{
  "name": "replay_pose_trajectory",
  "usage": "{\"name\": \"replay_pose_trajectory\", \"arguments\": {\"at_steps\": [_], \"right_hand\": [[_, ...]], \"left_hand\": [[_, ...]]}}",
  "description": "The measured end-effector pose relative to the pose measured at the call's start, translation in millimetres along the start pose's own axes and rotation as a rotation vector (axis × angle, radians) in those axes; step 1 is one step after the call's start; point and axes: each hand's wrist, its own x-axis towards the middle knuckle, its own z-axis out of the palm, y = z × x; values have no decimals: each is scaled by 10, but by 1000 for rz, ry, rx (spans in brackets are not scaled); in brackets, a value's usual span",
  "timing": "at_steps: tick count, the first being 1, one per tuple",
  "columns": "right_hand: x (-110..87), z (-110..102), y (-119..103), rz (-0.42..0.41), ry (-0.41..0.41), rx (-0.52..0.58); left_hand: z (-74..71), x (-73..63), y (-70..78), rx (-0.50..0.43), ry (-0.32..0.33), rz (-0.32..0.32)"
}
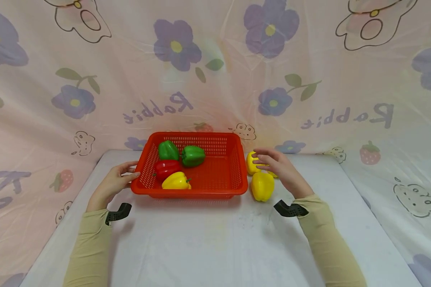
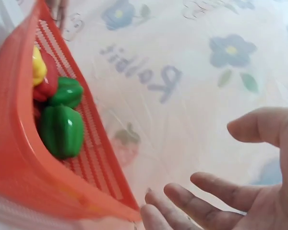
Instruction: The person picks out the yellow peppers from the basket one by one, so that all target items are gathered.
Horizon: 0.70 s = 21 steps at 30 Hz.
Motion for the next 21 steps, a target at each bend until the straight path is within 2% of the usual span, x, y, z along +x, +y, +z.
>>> {"name": "replay_pose_trajectory", "arguments": {"at_steps": [9,21], "right_hand": [[160,362,-122,13,-76,-42],[443,705,-234,26,-184,-3]], "left_hand": [[4,1,-11,-2,-3,7],[7,-9,-6,-8,4,12]]}}
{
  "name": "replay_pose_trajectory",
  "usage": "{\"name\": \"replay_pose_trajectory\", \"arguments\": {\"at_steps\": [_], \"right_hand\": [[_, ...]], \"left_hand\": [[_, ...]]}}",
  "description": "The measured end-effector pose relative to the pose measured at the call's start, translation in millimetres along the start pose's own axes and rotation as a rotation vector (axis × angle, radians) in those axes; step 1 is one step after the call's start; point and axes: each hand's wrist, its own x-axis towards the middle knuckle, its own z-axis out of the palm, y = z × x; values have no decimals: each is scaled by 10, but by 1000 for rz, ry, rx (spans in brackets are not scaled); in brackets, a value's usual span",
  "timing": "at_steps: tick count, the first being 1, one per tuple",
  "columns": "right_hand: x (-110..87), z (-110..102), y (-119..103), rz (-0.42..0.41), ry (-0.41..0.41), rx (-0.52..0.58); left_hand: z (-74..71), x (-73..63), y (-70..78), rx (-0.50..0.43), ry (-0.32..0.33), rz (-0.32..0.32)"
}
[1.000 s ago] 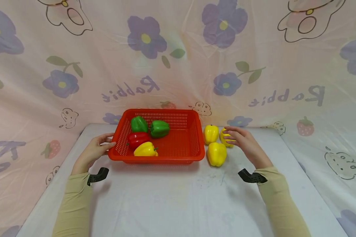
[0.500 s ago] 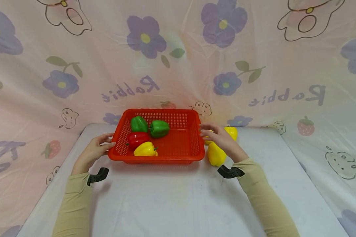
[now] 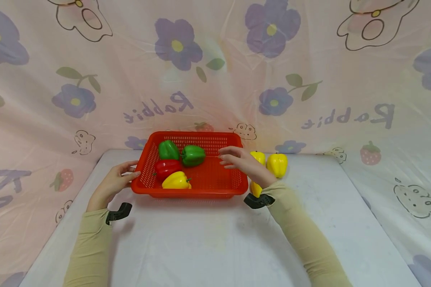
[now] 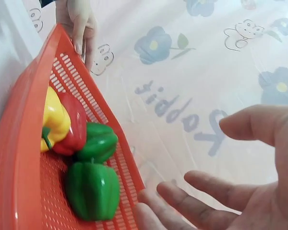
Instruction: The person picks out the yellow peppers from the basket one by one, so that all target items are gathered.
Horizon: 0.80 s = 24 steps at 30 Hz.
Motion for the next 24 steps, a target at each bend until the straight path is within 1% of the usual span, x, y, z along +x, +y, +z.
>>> {"name": "replay_pose_trajectory", "arguments": {"at_steps": [7,12,15,19,24], "right_hand": [[195,203,-23,13,-62,9],[292,301,-35,35,-98,-15],[367,343,-33,57,-117,2],[481,392,-32,77,-132,39],[597,453,-45,109,-125,62]], "left_hand": [[3,-5,5,8,7,10],[0,-7,3,1,7,9],[-2,-4,1,0,5,5],[-1,-2,3,4,3,-5],[0,3,-1,-4,-2,-6]]}}
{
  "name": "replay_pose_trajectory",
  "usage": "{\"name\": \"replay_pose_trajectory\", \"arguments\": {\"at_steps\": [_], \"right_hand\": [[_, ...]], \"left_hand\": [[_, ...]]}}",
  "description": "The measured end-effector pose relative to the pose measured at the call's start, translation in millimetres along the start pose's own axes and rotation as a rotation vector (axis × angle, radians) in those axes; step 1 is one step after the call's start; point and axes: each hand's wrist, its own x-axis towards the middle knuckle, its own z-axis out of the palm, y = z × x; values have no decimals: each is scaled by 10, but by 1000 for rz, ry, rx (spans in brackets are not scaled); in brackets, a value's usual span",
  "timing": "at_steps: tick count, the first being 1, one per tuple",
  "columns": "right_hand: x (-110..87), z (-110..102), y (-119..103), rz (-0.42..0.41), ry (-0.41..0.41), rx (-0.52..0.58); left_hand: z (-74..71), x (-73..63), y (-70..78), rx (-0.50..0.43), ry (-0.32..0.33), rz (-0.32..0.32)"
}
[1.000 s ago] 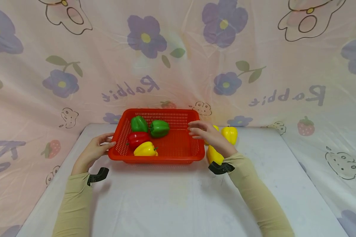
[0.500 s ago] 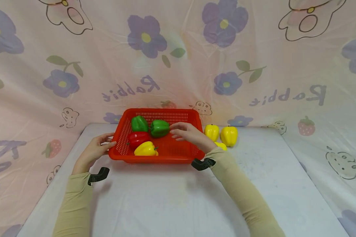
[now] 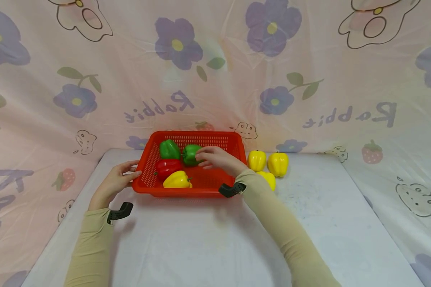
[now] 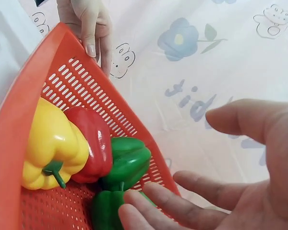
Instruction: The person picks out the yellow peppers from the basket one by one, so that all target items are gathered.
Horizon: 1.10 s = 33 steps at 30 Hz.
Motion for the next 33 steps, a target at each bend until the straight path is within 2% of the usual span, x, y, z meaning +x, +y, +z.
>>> {"name": "replay_pose_trajectory", "arguments": {"at_steps": [5,13,25,29,33], "right_hand": [[102,53,14,39,-9,24],[230,139,49,56,-54,-1],[278,214,54,150,-81,-56],[305,228,92,182,-93,-89],[317,242,123,204,-126,-76]], "left_hand": [[1,4,-6,-4,1,7],[4,5,-11,-8,3,12],[8,-7,-16,-9,-1,1],[5,-9,-7,-5,1,13],[-1,-1,-3,-3,4,22]]}}
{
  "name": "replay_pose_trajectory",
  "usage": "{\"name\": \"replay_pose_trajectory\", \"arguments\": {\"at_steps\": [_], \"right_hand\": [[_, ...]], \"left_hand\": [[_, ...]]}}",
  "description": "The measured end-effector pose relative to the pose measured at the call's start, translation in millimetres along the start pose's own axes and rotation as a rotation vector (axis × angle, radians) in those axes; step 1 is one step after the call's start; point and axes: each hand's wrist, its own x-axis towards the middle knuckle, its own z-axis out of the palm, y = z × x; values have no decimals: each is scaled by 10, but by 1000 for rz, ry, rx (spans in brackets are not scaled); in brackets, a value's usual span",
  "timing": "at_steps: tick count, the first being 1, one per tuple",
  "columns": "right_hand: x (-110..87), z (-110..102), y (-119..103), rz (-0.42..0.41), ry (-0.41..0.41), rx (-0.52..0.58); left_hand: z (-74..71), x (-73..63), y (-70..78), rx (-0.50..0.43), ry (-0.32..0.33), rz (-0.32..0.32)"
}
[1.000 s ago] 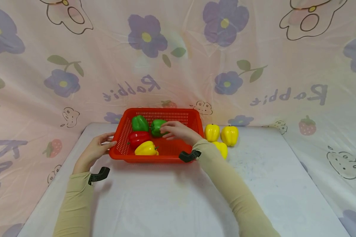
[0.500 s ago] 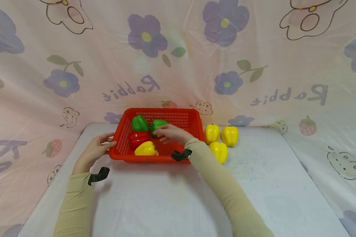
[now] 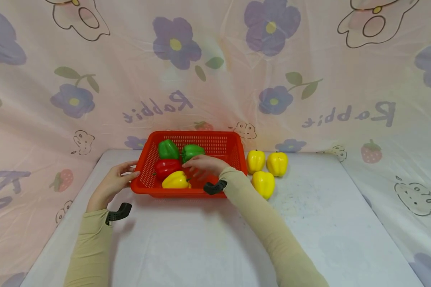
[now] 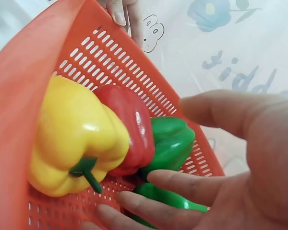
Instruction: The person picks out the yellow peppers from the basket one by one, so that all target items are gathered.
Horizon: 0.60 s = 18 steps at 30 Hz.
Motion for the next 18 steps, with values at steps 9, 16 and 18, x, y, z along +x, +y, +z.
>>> {"name": "replay_pose_trajectory", "arguments": {"at_steps": [9,16,18], "right_hand": [[36,38,44,27,-46,20],[79,62,64,39,-47,22],[93,64,72,45,-49,28]], "left_hand": [[2,3,-13,-20,-7,5],[1,7,-28,-19,4,9],[2,10,-31,-15,4,8]]}}
